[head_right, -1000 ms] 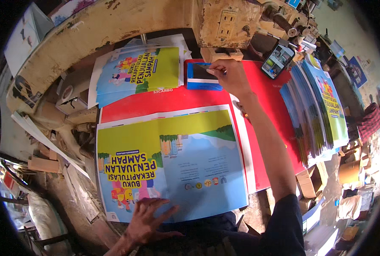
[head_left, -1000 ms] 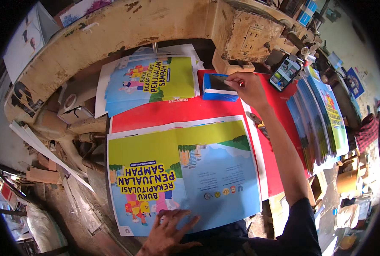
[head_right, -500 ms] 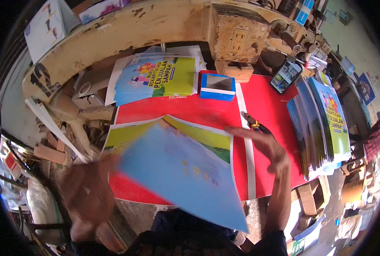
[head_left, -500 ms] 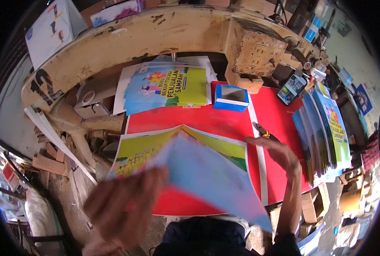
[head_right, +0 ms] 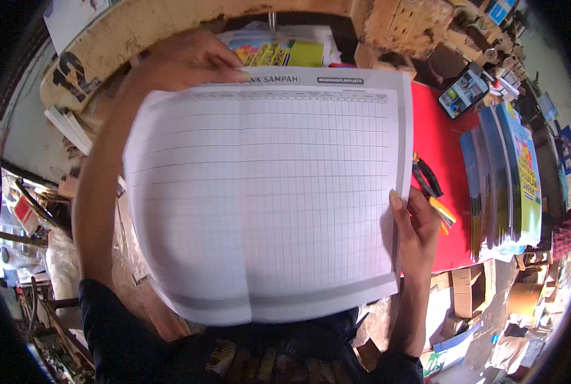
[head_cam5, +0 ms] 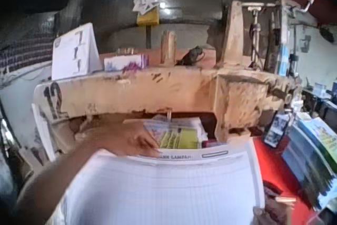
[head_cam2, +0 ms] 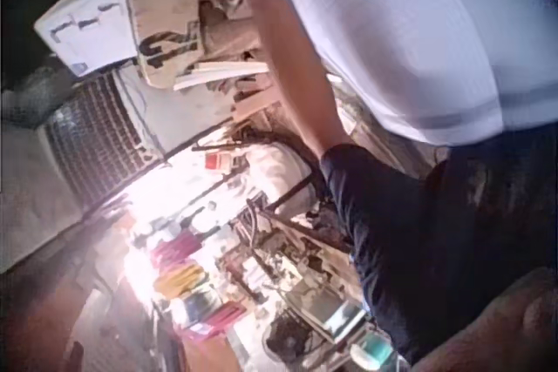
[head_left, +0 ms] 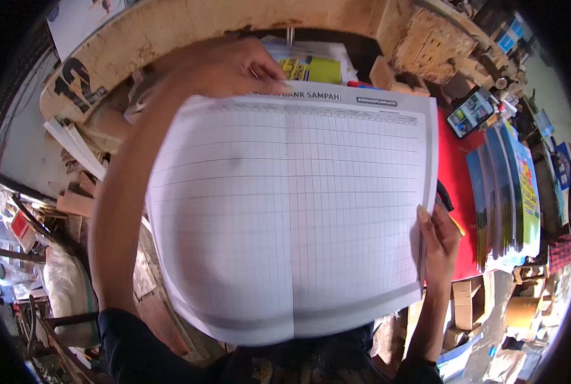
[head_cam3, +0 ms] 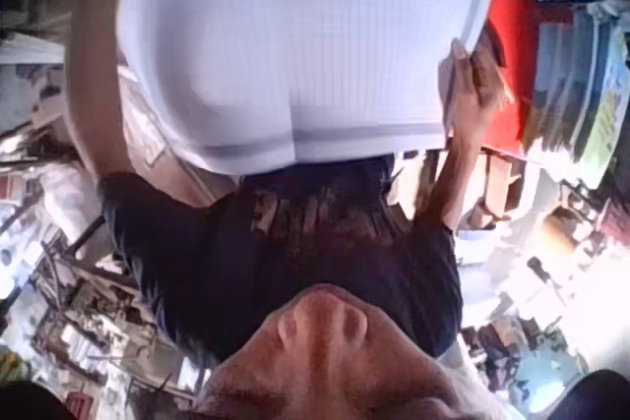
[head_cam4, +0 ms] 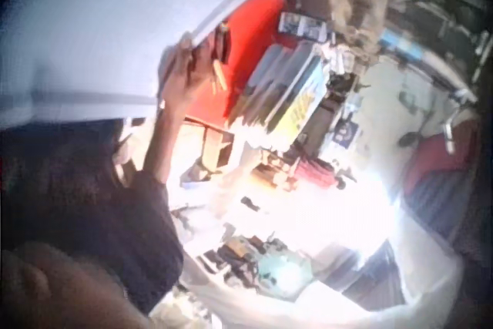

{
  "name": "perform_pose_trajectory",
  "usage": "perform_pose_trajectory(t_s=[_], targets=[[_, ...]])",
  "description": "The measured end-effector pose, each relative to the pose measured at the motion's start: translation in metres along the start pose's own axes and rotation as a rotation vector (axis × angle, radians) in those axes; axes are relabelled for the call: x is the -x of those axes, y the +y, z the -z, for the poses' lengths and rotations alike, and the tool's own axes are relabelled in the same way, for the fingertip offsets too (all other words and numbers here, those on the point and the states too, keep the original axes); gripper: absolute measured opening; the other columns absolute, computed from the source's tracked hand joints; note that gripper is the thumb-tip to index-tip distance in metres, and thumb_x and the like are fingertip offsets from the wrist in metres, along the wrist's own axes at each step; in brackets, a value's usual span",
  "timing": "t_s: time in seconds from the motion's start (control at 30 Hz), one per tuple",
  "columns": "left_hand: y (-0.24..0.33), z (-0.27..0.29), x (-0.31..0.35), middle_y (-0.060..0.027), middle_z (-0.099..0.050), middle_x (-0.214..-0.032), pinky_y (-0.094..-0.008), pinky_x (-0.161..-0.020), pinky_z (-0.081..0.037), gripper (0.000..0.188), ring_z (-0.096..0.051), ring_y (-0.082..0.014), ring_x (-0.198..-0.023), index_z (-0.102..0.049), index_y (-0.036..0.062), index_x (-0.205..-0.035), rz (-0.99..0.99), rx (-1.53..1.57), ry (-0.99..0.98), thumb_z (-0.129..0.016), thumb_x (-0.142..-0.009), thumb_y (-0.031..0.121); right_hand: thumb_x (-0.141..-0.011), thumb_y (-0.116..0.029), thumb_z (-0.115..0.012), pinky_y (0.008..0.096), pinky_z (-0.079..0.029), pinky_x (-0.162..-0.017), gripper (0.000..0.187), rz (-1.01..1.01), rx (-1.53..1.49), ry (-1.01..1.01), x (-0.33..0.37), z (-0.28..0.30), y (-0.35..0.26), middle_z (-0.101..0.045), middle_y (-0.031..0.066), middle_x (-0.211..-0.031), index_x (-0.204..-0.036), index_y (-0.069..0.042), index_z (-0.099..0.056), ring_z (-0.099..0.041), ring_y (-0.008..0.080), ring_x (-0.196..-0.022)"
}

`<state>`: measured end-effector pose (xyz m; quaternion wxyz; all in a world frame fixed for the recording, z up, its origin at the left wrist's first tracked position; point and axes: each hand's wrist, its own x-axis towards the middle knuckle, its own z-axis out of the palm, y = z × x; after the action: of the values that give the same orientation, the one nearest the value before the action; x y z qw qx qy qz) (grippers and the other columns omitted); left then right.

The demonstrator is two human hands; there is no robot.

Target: The person folds printed booklet pages and covers by hand, creases the folds using a handheld tool, and stacks the assembled booklets.

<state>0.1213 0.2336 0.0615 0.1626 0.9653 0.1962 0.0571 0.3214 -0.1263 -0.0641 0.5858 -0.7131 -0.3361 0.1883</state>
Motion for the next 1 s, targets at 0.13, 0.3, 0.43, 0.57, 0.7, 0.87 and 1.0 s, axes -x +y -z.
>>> perform_pose_trajectory(t_s=[0.13, 0.3, 0.43, 0.57, 0.7, 0.87, 1.0], targets=[[-0.046, -0.106, 0.031, -0.0121, -0.071, -0.123, -0.0397, -0.105, -0.049, 0.057, -0.064, -0.0282, -0.115, -0.064, 0.0095, -0.139, -0.013, -0.102, 0.099, -0.080, -0.090, 0.033, -0.099, -0.015, -0.070, 0.0265, -0.048, -0.075, 0.024, -0.116, 0.246, -0.108, -0.011, -0.008, 0.039, -0.064, 0.0029, -0.087, -0.112, 0.004, -0.068, -0.057, 0.0092, -0.081], [0.009, -0.167, 0.116, -0.0091, -0.054, -0.150, -0.0491, -0.120, -0.036, 0.066, -0.047, -0.0307, -0.142, -0.058, 0.0219, -0.147, -0.024, -0.028, 0.122, -0.080, -0.087, 0.042, -0.090, -0.006, -0.075, 0.0357, -0.057, -0.077, 0.032, 0.408, 0.652, -0.005, 0.003, -0.021, 0.022, -0.070, 0.0187, -0.118, -0.121, -0.002, -0.069, -0.070, 0.0297, -0.100], [0.060, -0.190, 0.165, -0.0070, -0.031, -0.167, -0.0585, -0.128, -0.016, 0.107, -0.024, -0.0326, -0.156, -0.046, 0.0290, -0.156, 0.076, 0.055, 0.023, -0.083, -0.066, 0.075, -0.084, 0.002, -0.077, 0.0320, -0.056, -0.079, 0.031, 0.314, 0.353, -0.537, 0.028, -0.070, 0.008, -0.073, 0.0112, -0.108, -0.114, -0.005, -0.074, -0.070, 0.0246, -0.093], [0.066, -0.212, 0.170, -0.0098, -0.025, -0.170, -0.0587, -0.130, -0.007, 0.124, -0.016, -0.0316, -0.159, -0.038, 0.0278, -0.160, 0.113, 0.055, 0.022, -0.075, -0.058, 0.088, -0.083, -0.001, -0.081, 0.0334, -0.058, -0.080, 0.030, 0.343, 0.346, -0.773, 0.038, -0.104, 0.010, -0.068, 0.0075, -0.100, -0.112, -0.006, -0.074, -0.069, 0.0242, -0.091], [0.066, -0.214, 0.170, -0.0087, -0.027, -0.169, -0.0603, -0.129, -0.008, 0.124, -0.018, -0.0322, -0.158, -0.041, 0.0301, -0.159, 0.128, 0.123, 0.037, -0.082, -0.054, 0.083, -0.083, -0.006, -0.083, 0.0336, -0.058, -0.074, 0.026, 0.418, 0.368, -0.802, 0.034, -0.114, 0.019, -0.064, 0.0055, -0.094, -0.108, -0.006, -0.075, -0.066, 0.0215, -0.088], [0.064, -0.217, 0.170, -0.0099, -0.026, -0.169, -0.0609, -0.129, -0.008, 0.124, -0.017, -0.0322, -0.158, -0.041, 0.0290, -0.159, 0.117, 0.120, 0.053, -0.081, -0.056, 0.083, -0.085, -0.004, -0.076, 0.0348, -0.058, -0.084, 0.022, 0.462, 0.361, -0.843, 0.034, -0.116, 0.029, -0.057, 0.0079, -0.095, -0.106, -0.003, -0.070, -0.062, 0.0235, -0.092], [0.063, -0.214, 0.173, -0.0094, -0.026, -0.169, -0.0612, -0.129, -0.008, 0.123, -0.016, -0.0320, -0.159, -0.041, 0.0280, -0.159, 0.125, 0.114, 0.047, -0.082, -0.056, 0.082, -0.083, -0.001, -0.073, 0.0362, -0.059, -0.084, 0.022, 0.584, 0.380, -0.824, 0.039, -0.120, 0.035, -0.055, 0.0090, -0.097, -0.104, 0.000, -0.069, -0.061, 0.0255, -0.093]])
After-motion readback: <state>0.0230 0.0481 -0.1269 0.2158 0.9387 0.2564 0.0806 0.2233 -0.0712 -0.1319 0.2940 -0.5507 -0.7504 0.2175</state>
